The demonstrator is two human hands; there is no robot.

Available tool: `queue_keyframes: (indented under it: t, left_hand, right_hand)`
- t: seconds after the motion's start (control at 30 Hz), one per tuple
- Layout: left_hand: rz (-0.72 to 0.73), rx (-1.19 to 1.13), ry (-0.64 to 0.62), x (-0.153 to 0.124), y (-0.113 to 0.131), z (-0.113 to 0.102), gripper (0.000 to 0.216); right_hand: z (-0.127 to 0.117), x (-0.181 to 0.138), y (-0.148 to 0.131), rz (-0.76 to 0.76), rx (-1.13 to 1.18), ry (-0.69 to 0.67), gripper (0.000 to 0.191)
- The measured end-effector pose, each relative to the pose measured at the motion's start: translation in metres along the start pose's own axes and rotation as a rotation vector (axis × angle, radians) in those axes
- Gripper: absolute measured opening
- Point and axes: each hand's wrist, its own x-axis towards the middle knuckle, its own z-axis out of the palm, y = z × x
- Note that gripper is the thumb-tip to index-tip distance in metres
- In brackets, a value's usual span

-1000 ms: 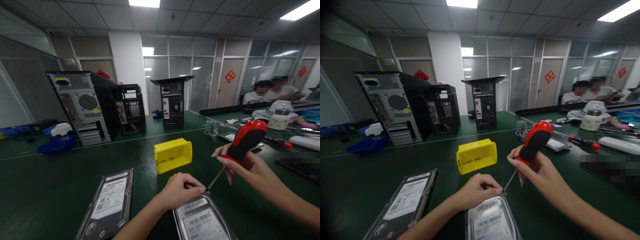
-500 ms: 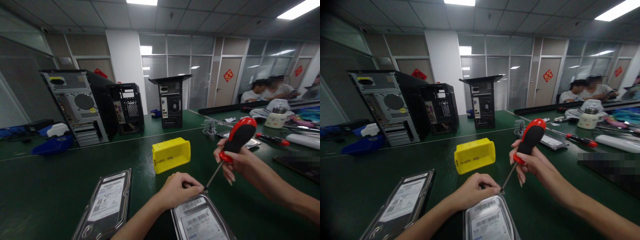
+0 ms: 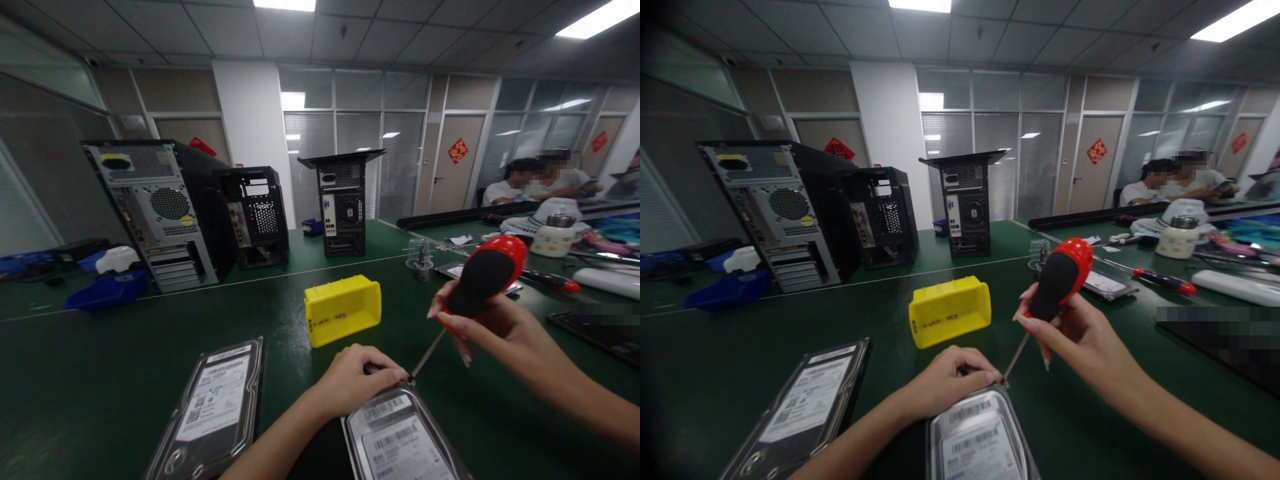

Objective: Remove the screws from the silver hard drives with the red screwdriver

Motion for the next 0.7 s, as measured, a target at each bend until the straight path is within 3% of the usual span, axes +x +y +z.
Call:
queue_keyframes:
  t: [0.23, 0.7]
  left_hand:
    - [-0.007, -0.068, -0.006, 0.0022, -0.0073, 0.0013, 0.032]
    - [-0.083, -0.268, -0.081, 0.0032, -0.0006, -0.0029, 0.031]
  right_hand:
    - [-0.0053, -0.0020, 0.0076, -0.022, 0.004, -0.023, 0.058]
    - [-0.0038, 0.0015, 0.0048, -0.012, -0.011, -0.022, 0.065]
